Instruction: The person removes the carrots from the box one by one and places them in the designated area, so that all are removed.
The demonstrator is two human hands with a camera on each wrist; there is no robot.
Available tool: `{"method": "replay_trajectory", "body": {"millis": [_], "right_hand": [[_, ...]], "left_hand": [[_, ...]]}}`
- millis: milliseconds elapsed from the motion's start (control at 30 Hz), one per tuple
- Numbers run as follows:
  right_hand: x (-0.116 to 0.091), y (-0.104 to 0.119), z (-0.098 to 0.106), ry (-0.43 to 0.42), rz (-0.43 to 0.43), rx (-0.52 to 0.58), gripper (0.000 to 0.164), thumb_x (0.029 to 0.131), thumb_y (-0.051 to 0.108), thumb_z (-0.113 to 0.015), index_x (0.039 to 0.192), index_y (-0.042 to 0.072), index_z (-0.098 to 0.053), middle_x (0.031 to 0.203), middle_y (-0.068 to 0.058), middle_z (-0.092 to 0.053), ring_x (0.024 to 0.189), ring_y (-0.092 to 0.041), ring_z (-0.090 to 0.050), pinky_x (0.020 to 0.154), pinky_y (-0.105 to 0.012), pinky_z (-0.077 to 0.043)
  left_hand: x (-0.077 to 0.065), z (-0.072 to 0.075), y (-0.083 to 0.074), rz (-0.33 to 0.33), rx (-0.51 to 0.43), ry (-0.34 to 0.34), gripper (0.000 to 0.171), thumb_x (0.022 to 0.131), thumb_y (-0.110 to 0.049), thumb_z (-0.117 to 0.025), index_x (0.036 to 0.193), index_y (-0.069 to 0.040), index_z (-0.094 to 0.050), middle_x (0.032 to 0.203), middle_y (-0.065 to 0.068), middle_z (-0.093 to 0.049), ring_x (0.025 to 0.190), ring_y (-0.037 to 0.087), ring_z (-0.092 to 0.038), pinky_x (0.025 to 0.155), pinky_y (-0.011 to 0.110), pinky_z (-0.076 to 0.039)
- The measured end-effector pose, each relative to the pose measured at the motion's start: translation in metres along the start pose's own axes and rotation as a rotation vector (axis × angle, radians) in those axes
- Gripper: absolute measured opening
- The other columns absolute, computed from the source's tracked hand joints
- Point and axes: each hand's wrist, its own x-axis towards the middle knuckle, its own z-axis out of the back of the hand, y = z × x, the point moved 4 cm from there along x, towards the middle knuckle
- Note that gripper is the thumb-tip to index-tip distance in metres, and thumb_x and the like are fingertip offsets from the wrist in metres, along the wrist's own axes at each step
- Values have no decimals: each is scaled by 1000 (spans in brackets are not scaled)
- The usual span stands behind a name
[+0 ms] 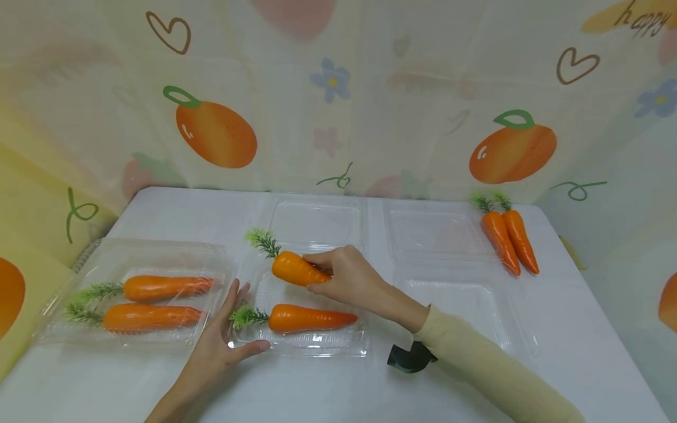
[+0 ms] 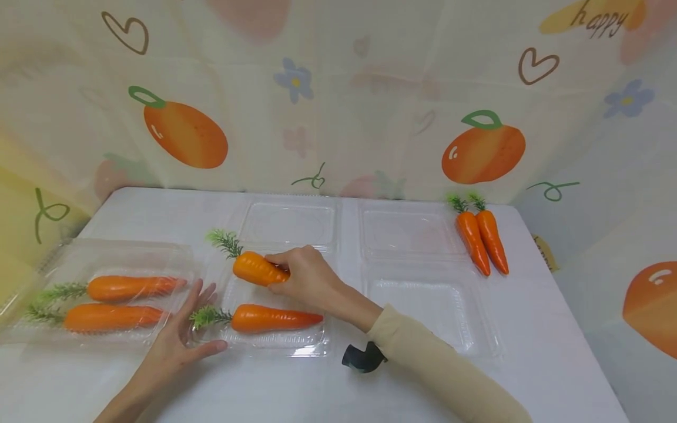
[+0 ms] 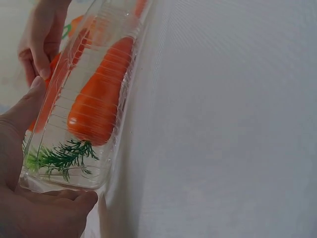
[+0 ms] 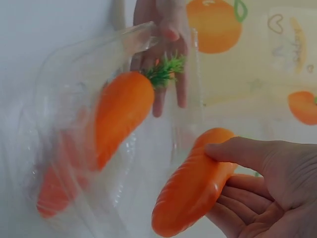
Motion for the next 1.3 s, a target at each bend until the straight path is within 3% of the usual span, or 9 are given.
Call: {"method": "replay_trajectory", "body": {"millis": [67, 133, 567, 900, 1100, 1300], "right_hand": [[-3, 2, 4, -4, 4, -4, 51, 82, 8, -78, 130, 2, -62, 118, -10, -70, 104, -19, -68, 87, -26, -56], [-5, 4, 9, -12, 1, 2, 51, 82, 7, -78, 130, 1, -62, 118, -10, -70, 103, -19, -69, 86, -26, -56], [-18, -6, 39, -72, -75, 33, 52, 81, 7, -79, 130, -1, -62, 119, -12, -69, 104, -21, -69, 85, -27, -56], [-30, -25, 51, -111, -53, -42, 50, 81, 7, -79, 128, -2, -62, 120, -13, -68, 103, -23, -69, 85, -31, -57], [-38, -34, 60, -124, -89, -52, 51, 82, 7, -78, 129, -2, -61, 120, -14, -68, 103, -24, -69, 86, -33, -57], [-49, -46, 77, -218, -118, -33, 52, 82, 8, -78, 130, -3, -60, 121, -16, -67, 104, -28, -69, 86, -37, -57]], "left_hand": [[0, 0, -1, 13, -12, 4, 118, 75, -20, -85, 159, -20, -3, 160, 12, -25, 148, 35, -13, 114, 61, -14], [0, 0, -1, 19, -22, 6, 118, 75, -20, -85, 159, -21, -3, 160, 12, -25, 148, 36, -12, 114, 64, -13], [1, -2, -2, 66, -14, 4, 118, 75, -23, -86, 159, -22, -2, 161, 12, -23, 148, 35, -11, 115, 63, -12], [1, -2, -1, 59, -13, 5, 117, 76, -23, -85, 159, -23, -2, 161, 11, -24, 148, 36, -11, 114, 65, -14], [0, -2, 0, 46, -17, 5, 117, 77, -22, -84, 159, -22, -1, 161, 11, -24, 149, 36, -9, 114, 65, -13], [-1, -3, -2, 42, -36, 4, 118, 77, -20, -84, 159, -22, 0, 161, 11, -22, 149, 35, -8, 114, 62, -12]]}}
